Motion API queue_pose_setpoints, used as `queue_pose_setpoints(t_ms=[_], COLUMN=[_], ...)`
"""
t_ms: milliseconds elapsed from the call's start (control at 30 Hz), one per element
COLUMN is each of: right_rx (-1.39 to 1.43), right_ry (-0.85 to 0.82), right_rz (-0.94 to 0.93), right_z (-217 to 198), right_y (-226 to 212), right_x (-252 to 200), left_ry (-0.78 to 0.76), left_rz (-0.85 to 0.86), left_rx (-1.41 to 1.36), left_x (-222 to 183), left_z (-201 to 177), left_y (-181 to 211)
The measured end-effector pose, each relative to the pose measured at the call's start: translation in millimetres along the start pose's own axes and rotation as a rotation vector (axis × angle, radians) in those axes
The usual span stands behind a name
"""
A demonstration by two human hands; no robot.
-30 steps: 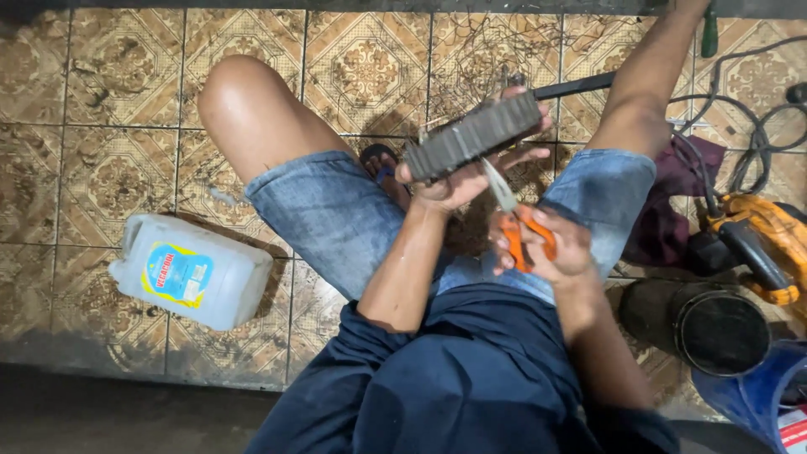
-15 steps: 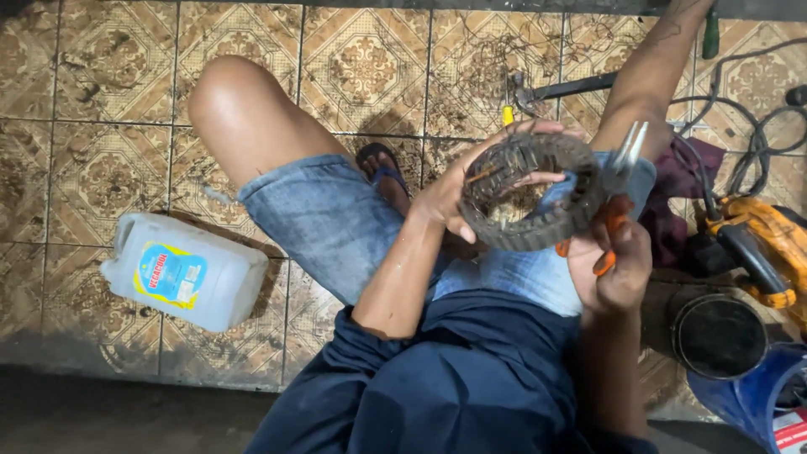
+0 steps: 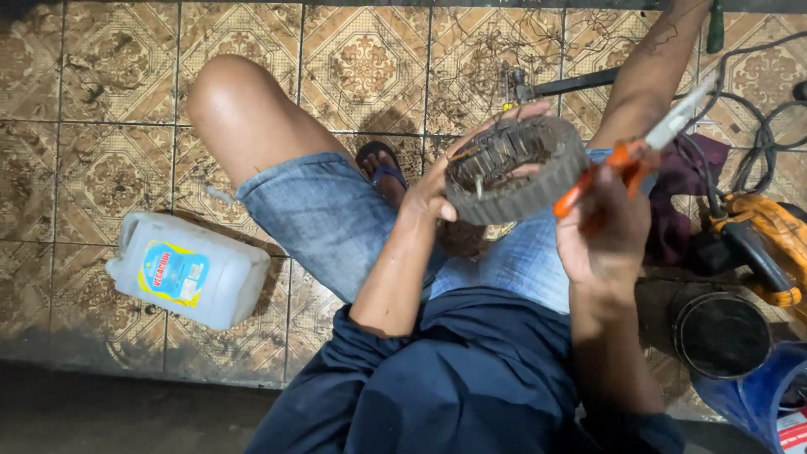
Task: Stripping copper wire from a motor stator using pliers and a screwdriver for recycling.
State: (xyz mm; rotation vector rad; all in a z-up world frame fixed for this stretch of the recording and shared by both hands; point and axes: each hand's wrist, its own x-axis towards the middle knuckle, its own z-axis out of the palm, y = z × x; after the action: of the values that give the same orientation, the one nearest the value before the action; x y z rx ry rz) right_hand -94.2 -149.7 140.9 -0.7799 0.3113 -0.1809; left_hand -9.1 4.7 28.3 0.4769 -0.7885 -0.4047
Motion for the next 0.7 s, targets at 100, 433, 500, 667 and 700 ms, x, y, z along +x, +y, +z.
queue_pose_setpoints(t_ms=[100,433,500,667,700], right_rx=[0.02,-0.135,-0.306,-0.57,-0.594], right_ry=[-0.041,-0.189,-0.282,-0.42,-0.454], right_rz=[0.068,0.015,-0.137,-0.376,-0.43], right_z=[-19.9,-1.1,13.9,25.4,36.7], right_y=[21.0,20.6,13.2,1.6,-1.7], right_x=[22.4,39.5,36.3,38.8,30.8], left_ry=[-0.006,0.353,0.392,0.372,0.368], left_rz=[0.134,0.084,0.128,0.113,0.093], left_rx=[0.14,0.148,-0.088,-0.16,-0.197], left_x=[-4.7,-14.1,-5.0,-5.7,-10.1], left_z=[-16.9,26.8,30.7,32.4,24.3], left_y=[-7.1,41.3,47.7,70.4,70.3])
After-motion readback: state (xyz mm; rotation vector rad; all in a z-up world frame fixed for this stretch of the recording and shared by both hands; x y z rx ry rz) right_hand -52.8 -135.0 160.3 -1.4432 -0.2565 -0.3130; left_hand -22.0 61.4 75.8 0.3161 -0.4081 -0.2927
